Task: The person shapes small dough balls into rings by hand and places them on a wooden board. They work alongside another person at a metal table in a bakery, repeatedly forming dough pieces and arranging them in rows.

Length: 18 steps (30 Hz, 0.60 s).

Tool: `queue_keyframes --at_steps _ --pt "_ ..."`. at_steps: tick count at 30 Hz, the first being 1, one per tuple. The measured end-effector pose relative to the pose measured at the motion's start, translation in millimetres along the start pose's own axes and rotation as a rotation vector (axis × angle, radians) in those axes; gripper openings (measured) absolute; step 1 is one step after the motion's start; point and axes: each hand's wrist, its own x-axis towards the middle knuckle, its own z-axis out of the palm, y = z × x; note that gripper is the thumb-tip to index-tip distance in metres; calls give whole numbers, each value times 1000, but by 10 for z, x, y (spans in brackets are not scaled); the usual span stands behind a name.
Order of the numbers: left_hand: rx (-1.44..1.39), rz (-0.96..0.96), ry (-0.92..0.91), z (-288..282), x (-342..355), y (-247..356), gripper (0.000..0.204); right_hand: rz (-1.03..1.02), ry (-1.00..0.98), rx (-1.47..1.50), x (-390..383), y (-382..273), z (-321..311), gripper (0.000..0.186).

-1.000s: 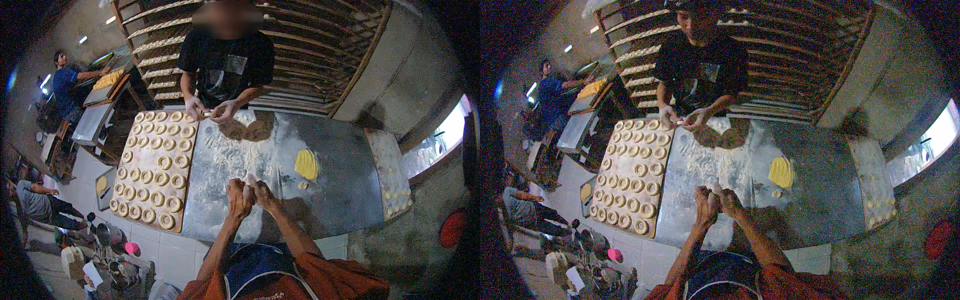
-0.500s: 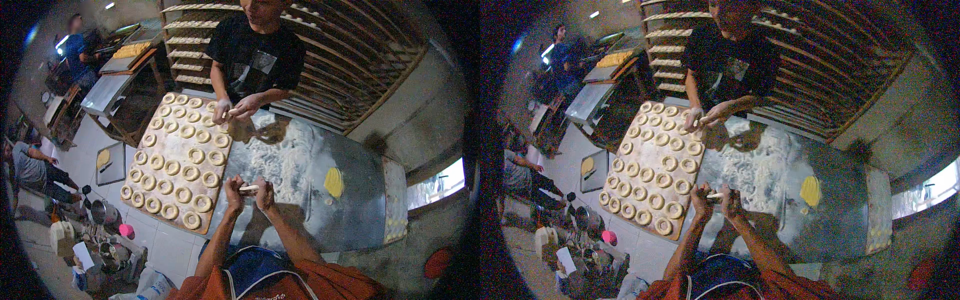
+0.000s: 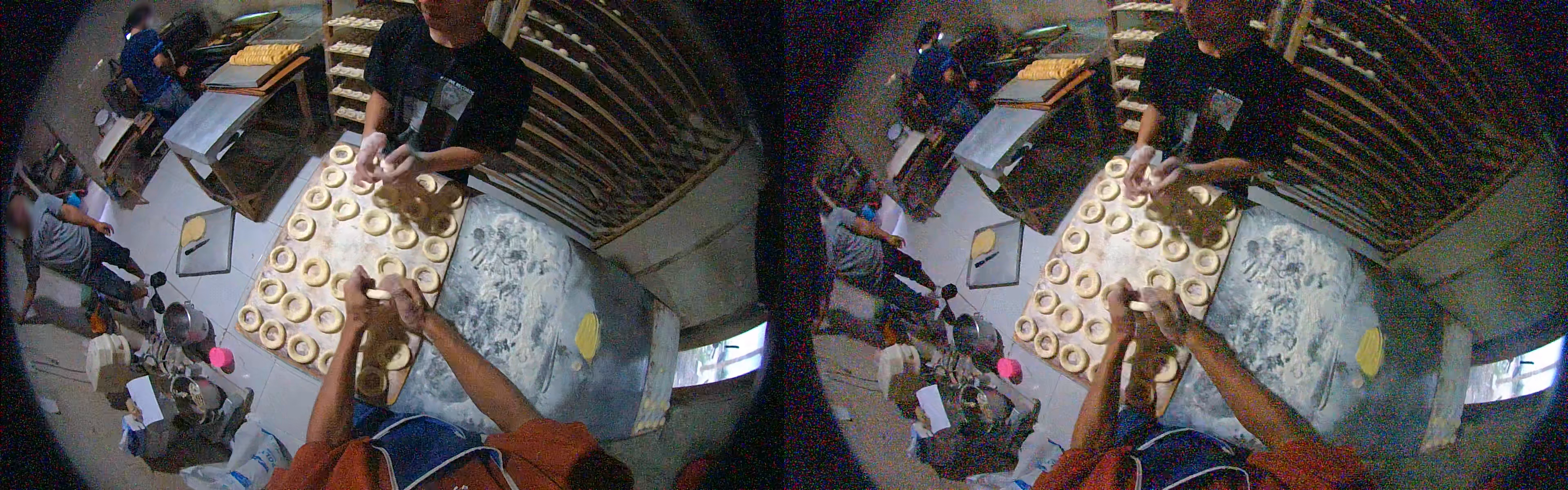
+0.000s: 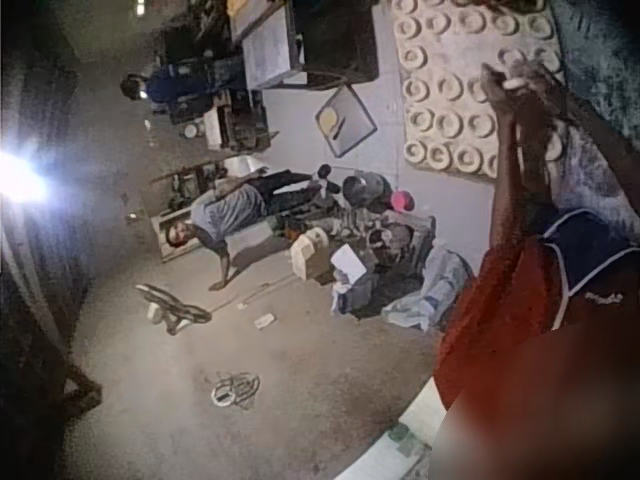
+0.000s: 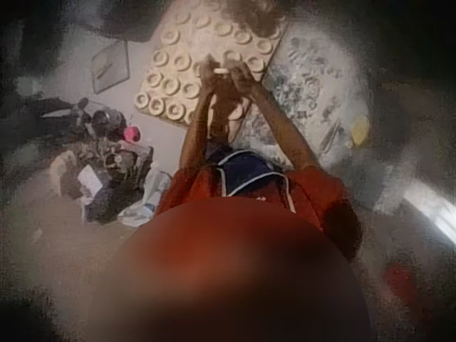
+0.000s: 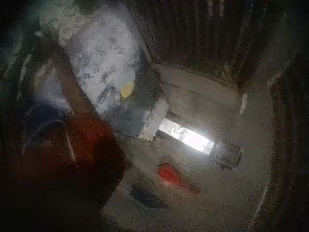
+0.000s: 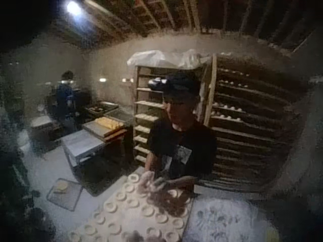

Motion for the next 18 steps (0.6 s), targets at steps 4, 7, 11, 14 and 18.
queue_keyframes --at_steps 4,7,11,14,18 --pt "529 402 97 -277 677 32 34 221 23 -217 593 105 43 38" --pt "839 118 79 -375 1044 9 18 310 95 -491 704 216 57 55" --pt "1190 335 39 -469 1110 10 16 187 180 -566 315 226 -155 64" --pt "1027 447 -62 -482 986 25 22 389 76 -393 -239 99 -464 58" --pt "1038 430 27 -389 940 40 21 640 65 -323 -839 -94 -750 52"
